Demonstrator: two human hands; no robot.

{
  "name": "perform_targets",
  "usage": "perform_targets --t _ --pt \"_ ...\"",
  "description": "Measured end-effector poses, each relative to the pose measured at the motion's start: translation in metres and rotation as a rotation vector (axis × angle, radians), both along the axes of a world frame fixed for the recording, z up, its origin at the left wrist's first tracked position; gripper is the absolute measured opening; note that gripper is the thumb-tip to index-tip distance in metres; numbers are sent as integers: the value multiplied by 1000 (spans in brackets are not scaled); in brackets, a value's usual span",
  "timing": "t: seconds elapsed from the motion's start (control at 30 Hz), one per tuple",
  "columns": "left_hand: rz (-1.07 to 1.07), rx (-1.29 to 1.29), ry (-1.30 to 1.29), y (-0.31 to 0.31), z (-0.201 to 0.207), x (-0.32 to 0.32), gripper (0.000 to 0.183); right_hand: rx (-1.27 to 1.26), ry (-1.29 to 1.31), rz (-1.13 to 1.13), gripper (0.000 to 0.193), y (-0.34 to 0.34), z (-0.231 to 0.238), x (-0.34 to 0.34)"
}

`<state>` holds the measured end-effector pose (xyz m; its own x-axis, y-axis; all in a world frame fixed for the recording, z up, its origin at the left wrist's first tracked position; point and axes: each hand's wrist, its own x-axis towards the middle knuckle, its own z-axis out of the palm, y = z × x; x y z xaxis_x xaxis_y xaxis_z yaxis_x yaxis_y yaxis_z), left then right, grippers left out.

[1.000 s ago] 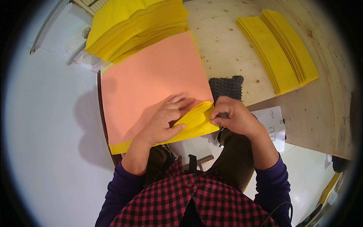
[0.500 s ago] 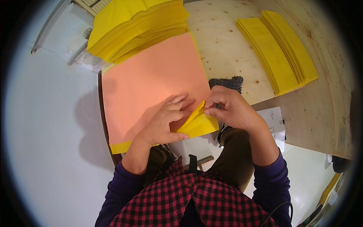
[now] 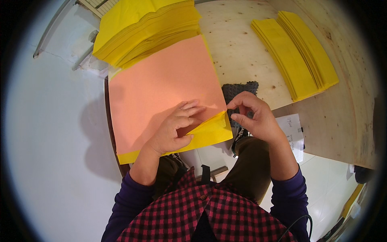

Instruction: The person folds yellow paper sheets on a wooden table, aligning edges and pressing creases. They stack folded sheets and continue folding additional sheets from a nearby pile.

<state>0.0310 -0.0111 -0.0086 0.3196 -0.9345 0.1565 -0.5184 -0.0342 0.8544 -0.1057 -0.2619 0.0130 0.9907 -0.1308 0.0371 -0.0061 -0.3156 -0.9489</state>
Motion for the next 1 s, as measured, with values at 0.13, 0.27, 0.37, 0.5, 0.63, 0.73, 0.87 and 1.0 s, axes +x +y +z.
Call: perform_targets --t 0.13,0.27,0.37,0.5,0.63,0.73,0.87,1.0 --pt "-16 -1 -54 1 -1 1 37 -190 -168 16 49 7 -12 2" --pt "-35 -39 -97 -1 -1 0 38 -285 -269 34 51 17 -18 13" --pt "-58 12 -156 -2 6 0 46 -237 -269 115 40 16 -17 18" --pt "-93 104 -283 -4 20 -4 59 -132 -308 167 20 15 -12 24" --pt "-26 195 -337 -5 28 -17 58 -95 -305 162 13 17 -9 27" --pt "17 249 -359 -4 27 -21 49 -131 -246 179 18 13 -12 24" --pt "92 236 -364 -4 25 -27 43 -34 -337 -18 48 15 -23 12" --pt "157 252 -478 -4 25 -43 50 652 -134 -198 77 27 -29 -4"
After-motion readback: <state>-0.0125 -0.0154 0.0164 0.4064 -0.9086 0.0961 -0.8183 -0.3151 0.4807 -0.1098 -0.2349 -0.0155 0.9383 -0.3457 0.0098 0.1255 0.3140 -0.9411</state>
